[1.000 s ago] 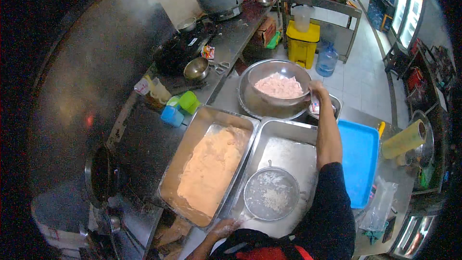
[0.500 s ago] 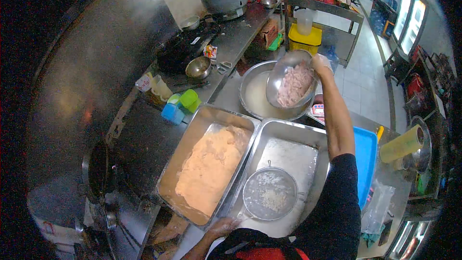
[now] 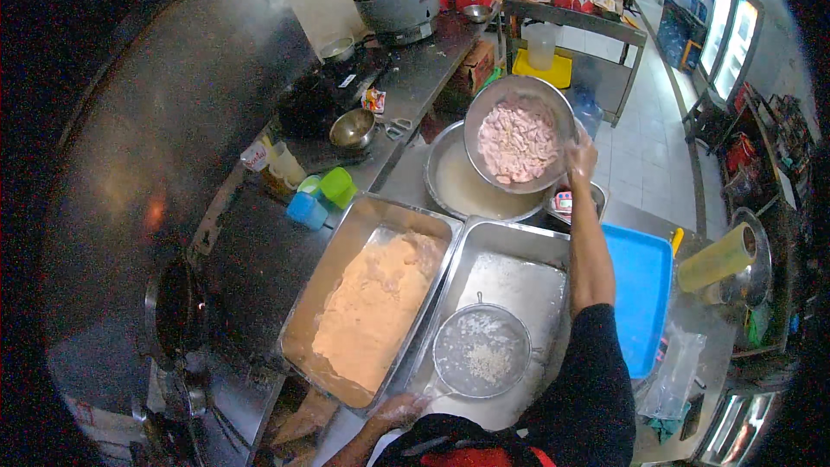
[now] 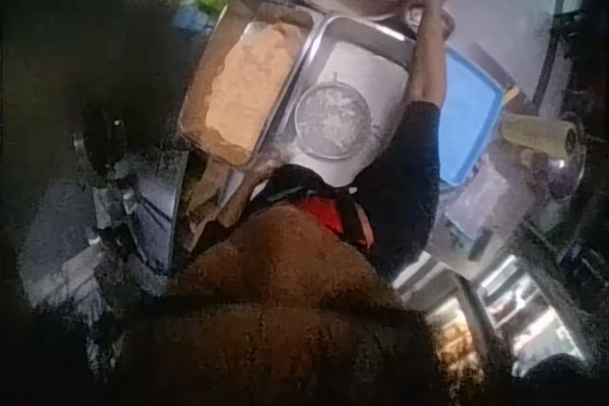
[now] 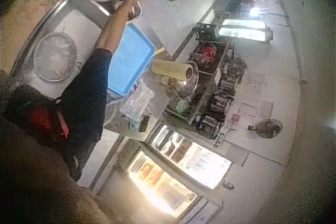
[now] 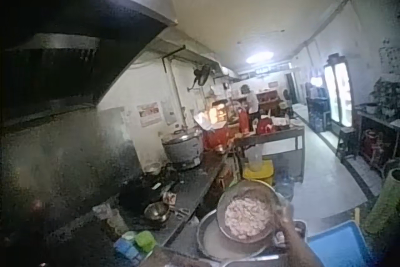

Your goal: The person breads meat strips by hand in a tray of flour, places them into a strainer, dips the strainer into a bowl of liquid, and returns the meat to the tray. The person then coats the meat strips in the flour again.

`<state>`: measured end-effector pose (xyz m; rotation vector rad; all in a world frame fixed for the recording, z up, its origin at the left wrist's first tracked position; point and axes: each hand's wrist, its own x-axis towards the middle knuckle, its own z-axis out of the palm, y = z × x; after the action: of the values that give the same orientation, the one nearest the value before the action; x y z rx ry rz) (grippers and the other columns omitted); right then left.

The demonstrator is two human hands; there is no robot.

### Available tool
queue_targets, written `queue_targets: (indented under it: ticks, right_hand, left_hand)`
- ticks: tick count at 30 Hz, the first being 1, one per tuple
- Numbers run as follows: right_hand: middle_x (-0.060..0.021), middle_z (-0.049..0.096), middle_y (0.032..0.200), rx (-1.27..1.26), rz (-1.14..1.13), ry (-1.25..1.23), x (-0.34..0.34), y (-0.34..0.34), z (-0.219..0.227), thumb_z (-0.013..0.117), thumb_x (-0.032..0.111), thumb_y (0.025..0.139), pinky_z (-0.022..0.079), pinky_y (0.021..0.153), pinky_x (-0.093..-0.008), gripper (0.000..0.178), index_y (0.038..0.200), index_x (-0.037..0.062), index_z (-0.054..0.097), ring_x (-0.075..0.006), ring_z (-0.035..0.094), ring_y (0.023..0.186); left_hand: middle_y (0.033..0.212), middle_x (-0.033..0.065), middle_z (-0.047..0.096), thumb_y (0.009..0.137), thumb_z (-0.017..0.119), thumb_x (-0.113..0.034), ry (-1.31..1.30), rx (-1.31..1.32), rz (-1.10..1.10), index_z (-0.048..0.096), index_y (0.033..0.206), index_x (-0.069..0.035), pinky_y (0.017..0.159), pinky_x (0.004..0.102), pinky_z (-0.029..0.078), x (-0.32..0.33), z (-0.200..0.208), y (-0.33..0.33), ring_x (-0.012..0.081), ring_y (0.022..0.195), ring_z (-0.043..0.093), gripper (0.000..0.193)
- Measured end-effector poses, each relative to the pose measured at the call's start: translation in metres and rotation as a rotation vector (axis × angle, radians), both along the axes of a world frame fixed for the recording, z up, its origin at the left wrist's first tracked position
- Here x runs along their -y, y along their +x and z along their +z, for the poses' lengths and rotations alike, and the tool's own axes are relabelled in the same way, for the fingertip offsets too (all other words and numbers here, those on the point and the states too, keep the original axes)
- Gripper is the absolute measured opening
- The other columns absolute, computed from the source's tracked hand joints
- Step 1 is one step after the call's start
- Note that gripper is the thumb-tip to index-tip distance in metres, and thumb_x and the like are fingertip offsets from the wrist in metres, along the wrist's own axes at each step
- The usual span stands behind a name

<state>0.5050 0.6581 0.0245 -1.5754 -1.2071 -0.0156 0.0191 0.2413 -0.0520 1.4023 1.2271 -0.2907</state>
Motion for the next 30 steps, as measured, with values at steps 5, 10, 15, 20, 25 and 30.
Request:
queue_targets:
  ticks: [5,10,15,20,25,30]
  right_hand:
    - [-0.0168,0.067,0.098,-0.202,-0.065,0.24,-0.009,-0.013,-0.08,0.053,0.017,0.081,0.048,0.074,-0.0378,0.043,0.122,0.0039,0.057,-0.0265,0.061,0.081]
    - [-0.0094,0.063,0.083,-0.46,-0.215,0.112,-0.027,-0.041,-0.135,0.057,0.01,0.08,0.046,0.058,-0.0348,0.029,0.106,-0.0055,0.057,-0.0199,0.054,0.064]
    - [-0.0013,0.053,0.072,-0.785,-0.134,0.299,-0.047,-0.039,-0.152,0.056,0.003,0.08,0.038,0.048,-0.0265,0.017,0.096,0.0,0.059,-0.0108,0.046,0.056]
    - [0.0,0.053,0.067,-0.599,-0.113,0.24,-0.033,-0.052,-0.139,0.057,0.006,0.08,0.038,0.046,-0.0285,0.014,0.093,0.0005,0.059,-0.0117,0.047,0.053]
    - [-0.0048,0.057,0.064,-0.608,-0.26,0.065,-0.056,-0.012,-0.156,0.061,0.012,0.079,0.042,0.047,-0.0331,0.02,0.093,-0.0015,0.06,-0.0168,0.051,0.052]
    - [-0.0054,0.059,0.061,-0.47,-0.195,0.042,-0.048,-0.029,-0.147,0.062,0.016,0.079,0.042,0.046,-0.0351,0.028,0.101,-0.0023,0.061,-0.018,0.051,0.05]
  left_hand:
    - [0.106,0.0216,0.062,0.094,0.039,-0.048,0.2,-0.017,-0.025,0.062,0.105,-0.002,0.088,0.0455,0.042,0.015,-0.027,-0.005,0.0395,0.099,0.058,0.053]
    - [0.1,0.0224,0.063,0.093,0.039,-0.051,0.102,-0.107,-0.011,0.063,0.1,-0.001,0.086,0.0461,0.043,0.014,-0.01,-0.004,0.0395,0.096,0.059,0.056]
    - [0.093,0.0229,0.064,0.093,0.039,-0.052,0.164,-0.167,-0.019,0.063,0.093,0.0,0.082,0.0472,0.043,0.013,-0.026,-0.002,0.0398,0.091,0.06,0.058]
    - [0.087,0.0239,0.064,0.093,0.039,-0.053,-0.068,-0.124,0.061,0.063,0.091,0.001,0.076,0.0493,0.044,0.006,-0.001,0.001,0.0413,0.083,0.061,0.059]
    - [0.08,0.025,0.062,0.093,0.038,-0.053,0.159,-0.099,-0.066,0.063,0.085,0.003,0.074,0.05,0.044,0.001,-0.008,0.005,0.0421,0.077,0.06,0.062]
    - [0.082,0.0251,0.062,0.094,0.038,-0.053,0.101,-0.117,-0.027,0.063,0.088,0.003,0.075,0.0496,0.044,0.003,0.005,0.007,0.0414,0.08,0.06,0.061]
